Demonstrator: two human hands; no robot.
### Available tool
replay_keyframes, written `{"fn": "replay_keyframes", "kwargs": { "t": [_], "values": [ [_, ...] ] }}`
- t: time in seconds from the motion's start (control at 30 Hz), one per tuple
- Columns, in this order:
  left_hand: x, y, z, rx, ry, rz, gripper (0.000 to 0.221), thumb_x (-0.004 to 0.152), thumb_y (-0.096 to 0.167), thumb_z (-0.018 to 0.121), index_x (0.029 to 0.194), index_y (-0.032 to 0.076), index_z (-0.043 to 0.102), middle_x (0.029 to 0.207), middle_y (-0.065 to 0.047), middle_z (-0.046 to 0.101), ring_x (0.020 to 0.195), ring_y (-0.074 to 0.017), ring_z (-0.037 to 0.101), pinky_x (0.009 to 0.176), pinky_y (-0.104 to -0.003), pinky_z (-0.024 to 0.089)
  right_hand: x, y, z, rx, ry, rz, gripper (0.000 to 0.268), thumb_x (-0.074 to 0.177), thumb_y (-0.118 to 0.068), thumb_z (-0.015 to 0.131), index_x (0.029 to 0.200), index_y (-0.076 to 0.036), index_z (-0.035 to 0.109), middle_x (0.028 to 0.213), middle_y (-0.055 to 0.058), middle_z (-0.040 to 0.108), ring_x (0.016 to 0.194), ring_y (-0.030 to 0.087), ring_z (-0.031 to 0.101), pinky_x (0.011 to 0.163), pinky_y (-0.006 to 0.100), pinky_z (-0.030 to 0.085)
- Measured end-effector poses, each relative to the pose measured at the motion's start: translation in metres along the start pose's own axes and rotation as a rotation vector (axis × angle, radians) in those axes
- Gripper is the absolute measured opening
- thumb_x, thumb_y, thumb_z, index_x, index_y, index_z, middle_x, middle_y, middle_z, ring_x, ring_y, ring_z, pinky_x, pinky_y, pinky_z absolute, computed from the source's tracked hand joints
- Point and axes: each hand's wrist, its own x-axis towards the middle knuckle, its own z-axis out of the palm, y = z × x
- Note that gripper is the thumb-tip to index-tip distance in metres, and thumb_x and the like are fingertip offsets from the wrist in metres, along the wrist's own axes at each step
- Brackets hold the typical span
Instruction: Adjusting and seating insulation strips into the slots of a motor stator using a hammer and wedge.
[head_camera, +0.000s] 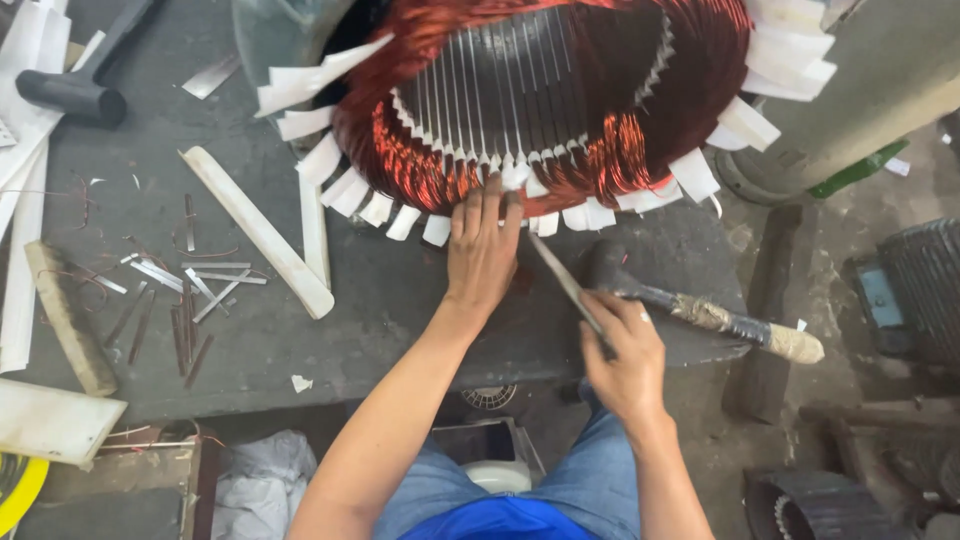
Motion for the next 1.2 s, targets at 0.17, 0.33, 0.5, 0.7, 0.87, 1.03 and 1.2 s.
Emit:
{"fn": "replay_keyframes", "kwargs": {
  "t": [0.17, 0.33, 0.5, 0.7, 0.87, 1.03, 1.2],
  "values": [
    [0.008, 0.003, -0.012, 0.108, 0.006, 0.030, 0.025, 0.106, 0.006, 0.060, 0.131, 0.007, 0.062, 0.145, -0.024, 0.059, 0.137, -0.0383, 0.055, 0.108, -0.047, 0.041, -0.008, 0.006, 0.027, -0.158, 0.059, -0.243, 0.021, 0.095, -0.020, 0.081, 0.114, -0.016, 0.086, 0.112, 0.005, 0.079, 0.097, 0.027, 0.069, 0.081, 0.034, 0.059],
    [0.006, -0.001, -0.018, 0.000, -0.049, 0.025, 0.028, 0.104, 0.007, 0.064, 0.132, 0.006, 0.063, 0.152, -0.026, 0.053, 0.143, -0.0406, 0.048, 0.110, -0.049, 0.042, -0.013, 0.015, 0.028, -0.136, 0.116, -0.235, 0.018, 0.093, -0.018, 0.082, 0.110, -0.015, 0.087, 0.108, 0.005, 0.080, 0.094, 0.026, 0.070, 0.075, 0.033, 0.059],
    [0.000, -0.008, -0.012, -0.033, -0.107, 0.053, 0.045, 0.096, 0.011, 0.077, 0.138, 0.004, 0.061, 0.161, -0.029, 0.046, 0.151, -0.0428, 0.043, 0.114, -0.052, 0.041, -0.008, 0.004, 0.025, -0.090, 0.172, -0.237, 0.013, 0.093, -0.012, 0.081, 0.105, -0.010, 0.087, 0.101, 0.009, 0.079, 0.086, 0.026, 0.067, 0.069, 0.032, 0.058],
    [0.005, -0.009, -0.016, -0.056, -0.171, 0.076, 0.054, 0.097, 0.013, 0.078, 0.144, 0.003, 0.055, 0.160, -0.026, 0.053, 0.151, -0.0382, 0.048, 0.117, -0.051, 0.034, -0.005, 0.001, 0.022, -0.094, 0.193, -0.253, 0.008, 0.093, -0.012, 0.083, 0.099, -0.010, 0.088, 0.092, 0.008, 0.080, 0.080, 0.022, 0.066, 0.065, 0.026, 0.056],
    [0.006, -0.012, -0.013, -0.024, -0.114, 0.127, 0.046, 0.095, 0.005, 0.072, 0.139, 0.004, 0.059, 0.153, -0.025, 0.059, 0.147, -0.0371, 0.051, 0.114, -0.051, 0.037, -0.007, 0.000, 0.024, -0.101, 0.186, -0.268, 0.008, 0.092, -0.009, 0.084, 0.098, -0.005, 0.086, 0.093, 0.013, 0.078, 0.082, 0.027, 0.067, 0.064, 0.032, 0.057],
    [0.006, -0.008, -0.016, -0.017, -0.114, 0.093, 0.052, 0.090, 0.002, 0.075, 0.140, 0.005, 0.059, 0.155, -0.025, 0.057, 0.147, -0.0375, 0.051, 0.115, -0.051, 0.038, -0.006, -0.003, 0.023, -0.114, 0.185, -0.275, 0.009, 0.092, -0.010, 0.084, 0.098, -0.005, 0.086, 0.093, 0.014, 0.078, 0.082, 0.027, 0.067, 0.063, 0.031, 0.056],
    [0.006, -0.009, -0.021, -0.059, -0.160, 0.076, 0.058, 0.086, 0.000, 0.077, 0.142, 0.006, 0.059, 0.158, -0.025, 0.054, 0.150, -0.0374, 0.048, 0.118, -0.051, 0.036, -0.007, -0.002, 0.024, -0.105, 0.189, -0.288, 0.009, 0.091, -0.009, 0.085, 0.098, -0.004, 0.086, 0.091, 0.014, 0.079, 0.082, 0.026, 0.068, 0.062, 0.029, 0.056]
  ]
}}
